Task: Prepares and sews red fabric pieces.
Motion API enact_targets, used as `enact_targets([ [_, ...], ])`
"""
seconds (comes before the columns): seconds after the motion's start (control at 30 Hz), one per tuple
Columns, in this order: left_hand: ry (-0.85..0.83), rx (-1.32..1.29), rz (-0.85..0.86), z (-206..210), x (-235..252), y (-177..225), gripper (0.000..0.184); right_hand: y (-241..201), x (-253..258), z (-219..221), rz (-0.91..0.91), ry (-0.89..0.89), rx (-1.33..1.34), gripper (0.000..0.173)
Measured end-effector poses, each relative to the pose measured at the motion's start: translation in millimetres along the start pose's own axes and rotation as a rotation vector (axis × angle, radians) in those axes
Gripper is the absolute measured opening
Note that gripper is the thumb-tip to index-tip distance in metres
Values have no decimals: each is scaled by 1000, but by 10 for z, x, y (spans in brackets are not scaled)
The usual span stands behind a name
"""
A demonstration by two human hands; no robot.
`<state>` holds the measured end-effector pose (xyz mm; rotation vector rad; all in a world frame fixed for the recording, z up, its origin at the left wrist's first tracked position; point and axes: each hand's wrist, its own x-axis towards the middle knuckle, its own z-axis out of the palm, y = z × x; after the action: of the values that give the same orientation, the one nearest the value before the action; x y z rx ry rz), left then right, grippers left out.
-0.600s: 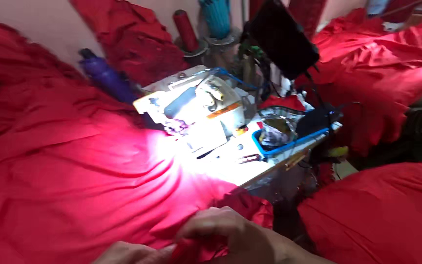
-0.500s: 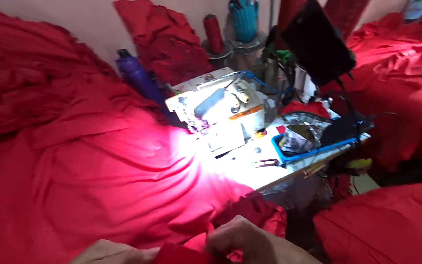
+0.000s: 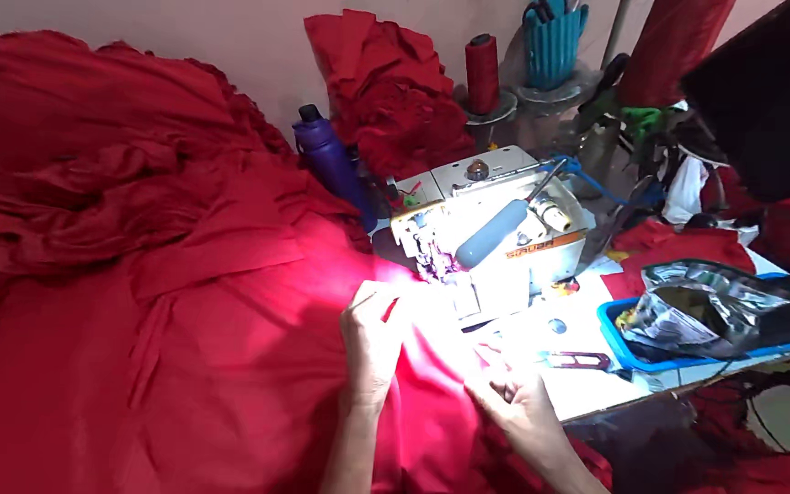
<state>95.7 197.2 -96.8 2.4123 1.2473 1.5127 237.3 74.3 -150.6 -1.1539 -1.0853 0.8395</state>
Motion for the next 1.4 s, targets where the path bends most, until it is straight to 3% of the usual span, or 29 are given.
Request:
enact_targets([
  [0.23,-68,68,-121,162,-8,-106,13,177,32,18,13,32,-36,14],
  [0.47,-113,206,-184,90,-178,58,22,46,-292,-139,-46,72,-397,16],
  [0.67,-223,273,-331,182,55,96,25,140,30,-106,-168,141,-305,17],
  [0.8,-386,174,-403,172,278,-56,28,169,177,-65,-131,97,-272,20],
  [0.87,-459,142,-380,186,422,-237,28,150,289,-57,-144,56,-320,22],
  [0.97,-408,120,-236,149,469,-478,28,22,395,-34,-174,-31,-399,25],
  [1.07,-243,107,-159,-149,177,-315,24,-127,326,-133,-25,-170,-367,25],
  [1.17,133,70,-48,-709,-684,-122,22,-87,125,-371,41,-349,-184,22],
  [1.23,353,57,-132,-1224,-1351,-106,23,-67,-32,-548,126,-480,-27,15],
  [1.3,626,-68,-354,-1659,-1879,-264,26,-20,-164,-687,242,-543,109,8],
  [1.37,886,-315,-797,-1925,-2146,-444,25,29,-247,-755,313,-535,225,11],
  [1.4,929,-410,-989,-1938,-2224,-513,29,51,-274,-776,322,-527,275,11],
])
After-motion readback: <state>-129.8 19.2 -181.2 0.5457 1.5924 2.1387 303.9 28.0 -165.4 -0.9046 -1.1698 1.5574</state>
